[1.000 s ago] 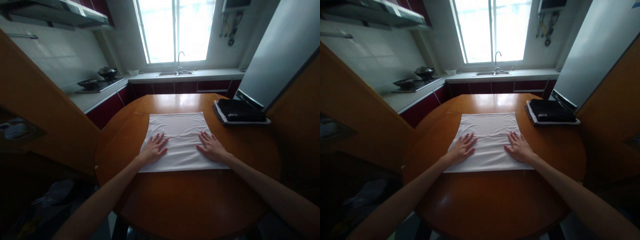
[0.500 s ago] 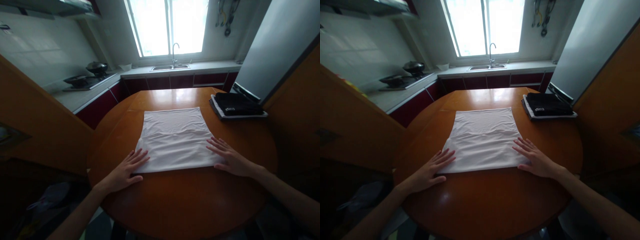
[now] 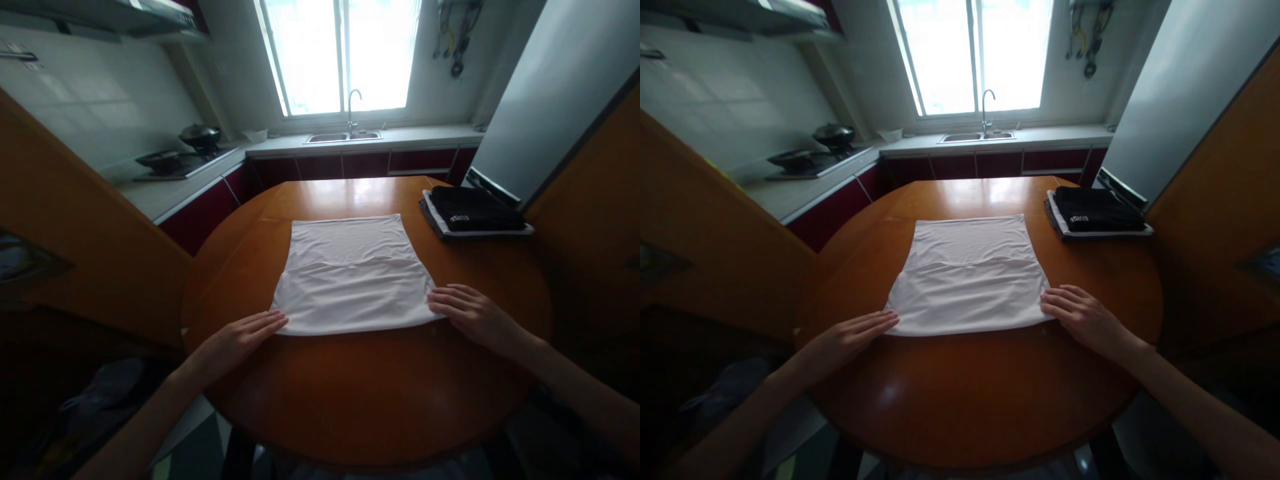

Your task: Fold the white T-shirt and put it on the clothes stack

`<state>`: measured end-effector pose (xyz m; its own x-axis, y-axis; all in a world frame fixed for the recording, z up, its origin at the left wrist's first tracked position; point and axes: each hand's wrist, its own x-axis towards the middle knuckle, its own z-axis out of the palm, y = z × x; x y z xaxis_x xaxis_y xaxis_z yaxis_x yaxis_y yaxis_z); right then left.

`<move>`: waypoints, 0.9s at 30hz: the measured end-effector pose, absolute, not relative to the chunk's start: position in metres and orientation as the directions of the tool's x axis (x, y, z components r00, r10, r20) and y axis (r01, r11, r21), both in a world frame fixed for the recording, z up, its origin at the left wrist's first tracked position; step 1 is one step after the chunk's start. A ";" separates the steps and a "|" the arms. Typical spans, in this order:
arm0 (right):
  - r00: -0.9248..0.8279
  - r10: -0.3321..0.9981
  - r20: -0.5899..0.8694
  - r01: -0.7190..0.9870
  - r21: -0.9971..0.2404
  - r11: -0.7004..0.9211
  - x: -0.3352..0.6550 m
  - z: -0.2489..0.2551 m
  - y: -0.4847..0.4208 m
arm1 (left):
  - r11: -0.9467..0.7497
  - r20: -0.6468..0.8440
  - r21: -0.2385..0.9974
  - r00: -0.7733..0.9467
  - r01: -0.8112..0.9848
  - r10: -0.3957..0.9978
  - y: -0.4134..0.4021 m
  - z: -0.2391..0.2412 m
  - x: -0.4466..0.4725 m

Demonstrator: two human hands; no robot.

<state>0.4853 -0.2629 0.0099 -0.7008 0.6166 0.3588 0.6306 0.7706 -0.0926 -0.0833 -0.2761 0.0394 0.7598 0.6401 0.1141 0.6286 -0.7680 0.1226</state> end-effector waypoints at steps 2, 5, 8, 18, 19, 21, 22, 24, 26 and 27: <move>-0.684 0.627 0.373 0.649 -0.082 0.757 0.483 0.012 -0.265 | -0.756 0.145 0.126 0.742 0.642 0.654 -0.275 0.039 -0.080; -0.667 0.636 0.388 0.657 -0.097 0.748 0.483 0.010 -0.265 | -0.747 0.222 0.126 0.715 0.653 0.663 -0.272 0.035 -0.076; -0.652 0.637 0.410 0.647 -0.136 0.750 0.488 0.005 -0.264 | -0.738 0.283 0.131 0.688 0.662 0.668 -0.270 0.028 -0.074; -0.598 0.731 0.330 0.549 -0.496 0.673 0.499 0.034 -0.292 | -0.640 0.165 0.320 0.624 0.698 0.764 -0.301 0.067 -0.079; -0.601 0.741 0.301 0.515 -0.562 0.647 0.499 0.044 -0.297 | -0.606 0.123 0.375 0.610 0.702 0.783 -0.306 0.079 -0.080; -0.593 0.766 0.247 0.443 -0.695 0.567 0.501 0.064 -0.304 | -0.525 0.049 0.466 0.571 0.713 0.819 -0.311 0.099 -0.084; -0.578 0.786 0.220 0.416 -0.749 0.516 0.502 0.073 -0.306 | -0.486 0.030 0.499 0.546 0.718 0.837 -0.312 0.108 -0.086; -0.498 0.847 0.182 0.405 -0.815 0.414 0.504 0.087 -0.304 | -0.420 0.033 0.556 0.486 0.717 0.873 -0.307 0.119 -0.088; -0.340 0.924 0.173 0.443 -0.838 0.319 0.503 0.094 -0.293 | -0.357 0.052 0.615 0.416 0.703 0.908 -0.295 0.125 -0.087; -0.246 0.953 0.175 0.463 -0.843 0.274 0.502 0.096 -0.284 | -0.326 0.061 0.645 0.379 0.691 0.923 -0.287 0.126 -0.084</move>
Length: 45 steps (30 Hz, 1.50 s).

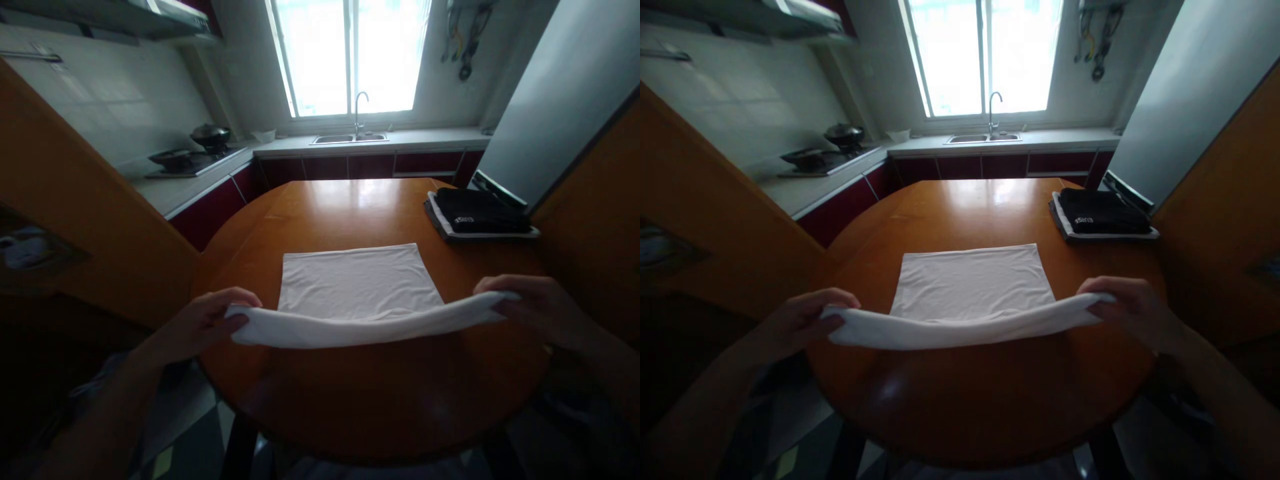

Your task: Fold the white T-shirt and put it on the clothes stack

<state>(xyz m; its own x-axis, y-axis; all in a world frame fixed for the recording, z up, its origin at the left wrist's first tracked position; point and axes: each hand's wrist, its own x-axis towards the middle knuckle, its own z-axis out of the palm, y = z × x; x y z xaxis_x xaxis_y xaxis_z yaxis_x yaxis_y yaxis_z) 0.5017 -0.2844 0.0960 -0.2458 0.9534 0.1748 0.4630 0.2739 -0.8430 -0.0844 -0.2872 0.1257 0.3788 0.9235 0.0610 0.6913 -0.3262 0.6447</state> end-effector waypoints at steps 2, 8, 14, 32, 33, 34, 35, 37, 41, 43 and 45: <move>-0.099 0.979 0.180 0.478 -0.854 0.206 0.497 0.098 -0.264 | -0.268 0.083 0.694 0.296 0.668 0.952 -0.268 0.127 -0.079; -0.062 0.980 0.187 0.451 -0.871 0.195 0.476 0.093 -0.197 | -0.224 0.141 0.727 0.178 0.649 0.974 -0.204 0.115 -0.064; -0.075 0.993 0.093 0.510 -0.852 0.119 0.460 0.052 -0.132 | -0.209 0.085 0.666 0.206 0.716 0.975 -0.147 0.076 -0.060; -0.081 0.996 0.046 0.723 -0.685 0.090 0.453 0.017 -0.074 | -0.126 -0.107 0.531 0.213 0.838 0.971 -0.087 0.049 -0.069; -0.073 0.996 0.041 0.743 -0.665 0.082 0.452 0.013 -0.073 | -0.131 -0.104 0.516 0.213 0.847 0.971 -0.086 0.047 -0.069; -0.061 0.998 0.034 0.762 -0.644 0.068 0.451 0.010 -0.072 | -0.132 -0.102 0.496 0.208 0.858 0.973 -0.086 0.046 -0.069; -0.043 0.999 0.028 0.783 -0.619 0.051 0.450 0.009 -0.072 | -0.126 -0.102 0.469 0.196 0.874 0.975 -0.087 0.046 -0.069; 0.013 0.998 0.062 0.839 -0.544 0.023 0.447 0.010 -0.075 | -0.089 -0.074 0.369 0.125 0.925 0.989 -0.091 0.048 -0.064; 0.043 0.951 0.306 0.939 -0.339 0.066 0.422 0.024 -0.092 | -0.039 0.164 0.111 0.020 0.993 0.986 -0.108 0.055 -0.027; -0.059 0.929 0.365 0.938 -0.298 0.176 0.396 0.029 -0.104 | -0.195 0.181 0.107 0.173 0.975 0.968 -0.118 0.055 0.008; -0.208 0.911 0.357 0.905 -0.283 0.317 0.363 0.029 -0.115 | -0.371 0.134 0.152 0.353 0.916 0.926 -0.125 0.048 0.046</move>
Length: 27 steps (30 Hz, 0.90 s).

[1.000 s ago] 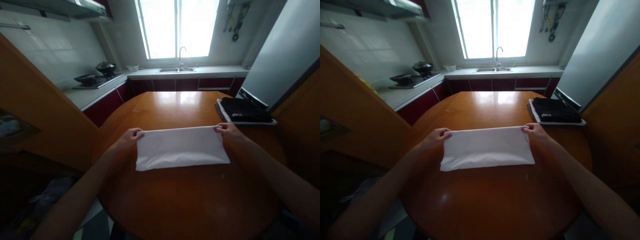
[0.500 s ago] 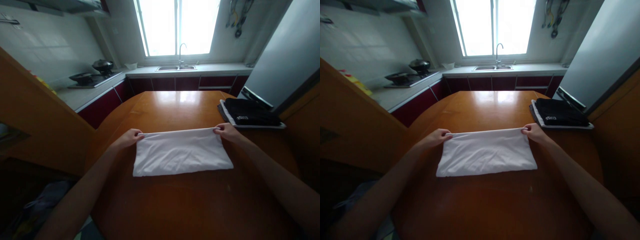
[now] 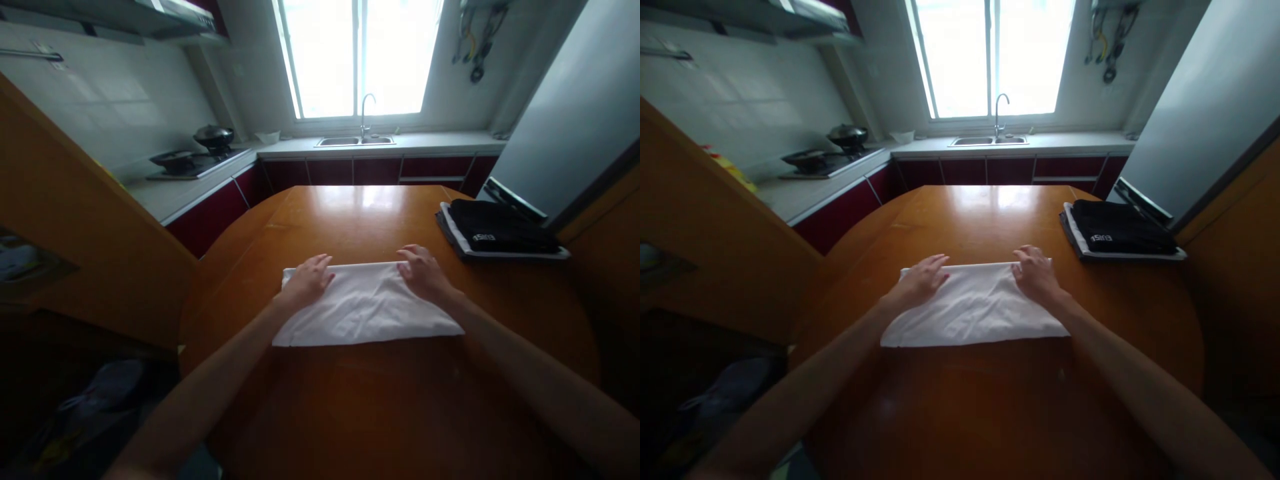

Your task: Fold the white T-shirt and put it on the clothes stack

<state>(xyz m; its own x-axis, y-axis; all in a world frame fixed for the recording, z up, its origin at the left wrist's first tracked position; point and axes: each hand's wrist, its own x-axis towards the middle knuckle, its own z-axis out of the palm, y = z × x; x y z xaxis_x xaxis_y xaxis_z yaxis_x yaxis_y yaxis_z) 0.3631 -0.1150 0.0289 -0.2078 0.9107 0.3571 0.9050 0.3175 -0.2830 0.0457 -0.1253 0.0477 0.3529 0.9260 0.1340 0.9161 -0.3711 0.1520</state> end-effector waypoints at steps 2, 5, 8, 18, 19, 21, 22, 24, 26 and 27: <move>-0.345 0.893 0.289 0.873 -0.252 0.418 0.331 0.022 -0.123 | -0.439 0.089 0.155 0.430 0.885 0.899 -0.129 0.035 0.079; -0.394 0.907 0.148 0.879 -0.225 0.419 0.297 0.006 -0.129 | -0.425 0.049 0.128 0.422 0.896 0.905 -0.128 0.015 0.108; -0.380 0.921 0.081 0.894 -0.225 0.388 0.289 -0.006 -0.130 | -0.407 0.055 0.096 0.403 0.909 0.914 -0.127 0.003 0.113; -0.158 0.985 0.068 0.975 -0.148 0.167 0.369 -0.014 -0.115 | -0.400 0.071 0.083 0.394 0.913 0.916 -0.129 0.002 0.109; -0.118 0.991 0.069 0.980 -0.152 0.127 0.379 -0.014 -0.112 | -0.399 0.070 0.085 0.394 0.913 0.916 -0.128 0.002 0.109; -0.032 0.998 0.059 0.983 -0.180 0.042 0.398 -0.013 -0.105 | -0.397 0.064 0.084 0.393 0.914 0.917 -0.128 0.001 0.109; 0.015 0.998 0.055 0.980 -0.201 -0.004 0.405 -0.012 -0.103 | -0.395 0.061 0.083 0.391 0.915 0.919 -0.128 0.001 0.109; 0.113 0.991 0.077 0.966 -0.242 -0.091 0.414 -0.005 -0.100 | -0.391 0.054 0.079 0.388 0.917 0.920 -0.127 0.002 0.108; 0.180 0.971 0.155 0.955 -0.266 -0.134 0.414 0.003 -0.101 | -0.390 0.048 0.073 0.388 0.918 0.921 -0.127 0.004 0.108; 0.185 0.962 0.202 0.955 -0.269 -0.127 0.410 0.007 -0.104 | -0.387 0.050 0.070 0.384 0.920 0.922 -0.128 0.006 0.109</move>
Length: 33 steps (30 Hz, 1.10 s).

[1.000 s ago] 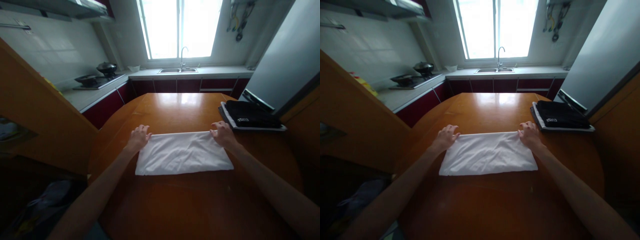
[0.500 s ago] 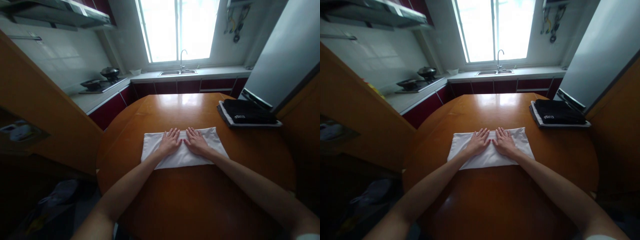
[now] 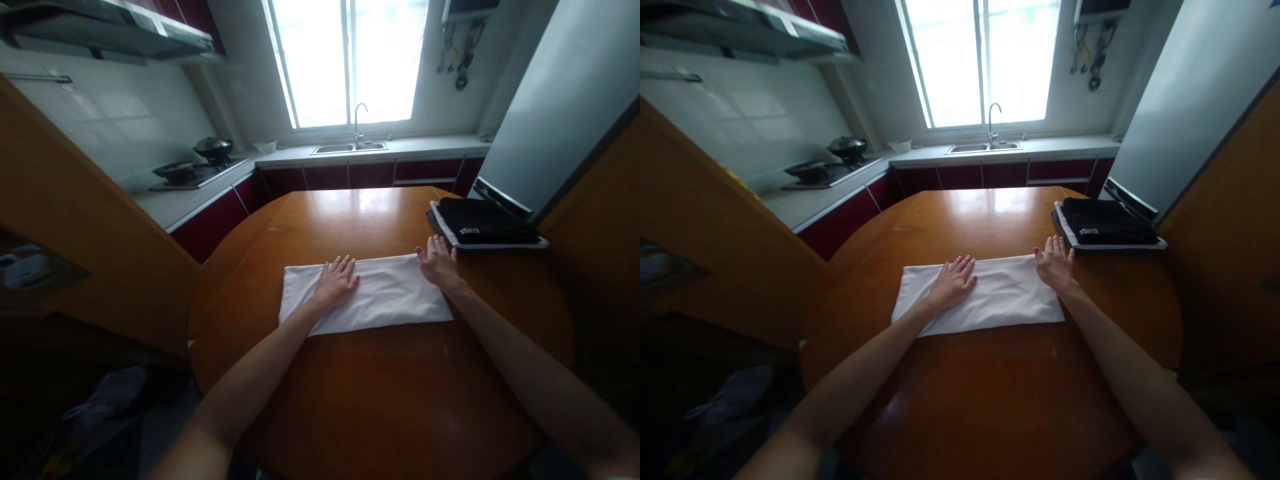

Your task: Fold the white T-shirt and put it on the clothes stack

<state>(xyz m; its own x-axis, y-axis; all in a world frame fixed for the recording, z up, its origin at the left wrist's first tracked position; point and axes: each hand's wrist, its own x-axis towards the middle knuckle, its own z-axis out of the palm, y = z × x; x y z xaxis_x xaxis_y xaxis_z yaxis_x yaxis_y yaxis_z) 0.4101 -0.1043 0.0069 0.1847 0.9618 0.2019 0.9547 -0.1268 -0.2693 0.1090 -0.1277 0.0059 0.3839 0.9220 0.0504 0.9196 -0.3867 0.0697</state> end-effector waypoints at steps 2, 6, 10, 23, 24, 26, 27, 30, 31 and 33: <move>0.112 0.955 0.273 0.965 -0.258 -0.039 0.394 0.011 -0.114 | -0.381 0.078 0.057 0.376 0.923 0.923 -0.130 0.009 0.112; -0.186 0.946 0.264 0.950 -0.197 0.242 0.350 0.003 -0.136 | -0.451 0.173 0.029 0.440 0.892 0.881 -0.145 0.010 0.128; -0.296 0.945 0.140 0.930 -0.182 0.319 0.330 -0.013 -0.143 | -0.520 0.126 0.073 0.509 0.851 0.851 -0.160 0.003 0.139; 0.050 0.983 0.176 0.977 -0.212 -0.011 0.379 -0.019 -0.118 | -0.117 0.021 0.196 0.115 0.974 0.993 -0.132 0.018 -0.026; 0.080 0.977 0.196 0.974 -0.222 -0.035 0.382 -0.017 -0.117 | -0.106 0.035 0.208 0.101 0.972 0.994 -0.134 0.022 -0.028; 0.094 0.961 0.261 0.971 -0.238 -0.030 0.382 -0.013 -0.119 | -0.135 0.100 0.203 0.116 0.970 0.988 -0.144 0.027 -0.022; 0.073 0.952 0.298 0.971 -0.239 0.000 0.378 -0.010 -0.124 | -0.182 0.133 0.187 0.159 0.965 0.978 -0.152 0.028 -0.015; -0.141 0.929 0.342 0.955 -0.202 0.219 0.360 -0.006 -0.145 | -0.407 0.115 0.125 0.394 0.905 0.912 -0.182 0.026 0.008; -0.246 0.912 0.330 0.931 -0.182 0.317 0.355 -0.006 -0.152 | -0.462 0.081 0.110 0.455 0.880 0.887 -0.192 0.024 0.013; -0.432 0.858 0.277 0.860 -0.161 0.485 0.351 -0.009 -0.164 | -0.516 0.026 0.090 0.516 0.852 0.856 -0.206 0.019 0.015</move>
<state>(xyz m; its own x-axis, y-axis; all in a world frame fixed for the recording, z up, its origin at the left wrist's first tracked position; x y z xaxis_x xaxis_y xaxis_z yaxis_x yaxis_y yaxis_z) 0.3514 -0.1641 -0.0088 -0.4319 0.8582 0.2774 0.8596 0.4848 -0.1613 0.0148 -0.2064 0.0190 0.5161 0.8561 0.0256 0.8517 -0.5162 0.0900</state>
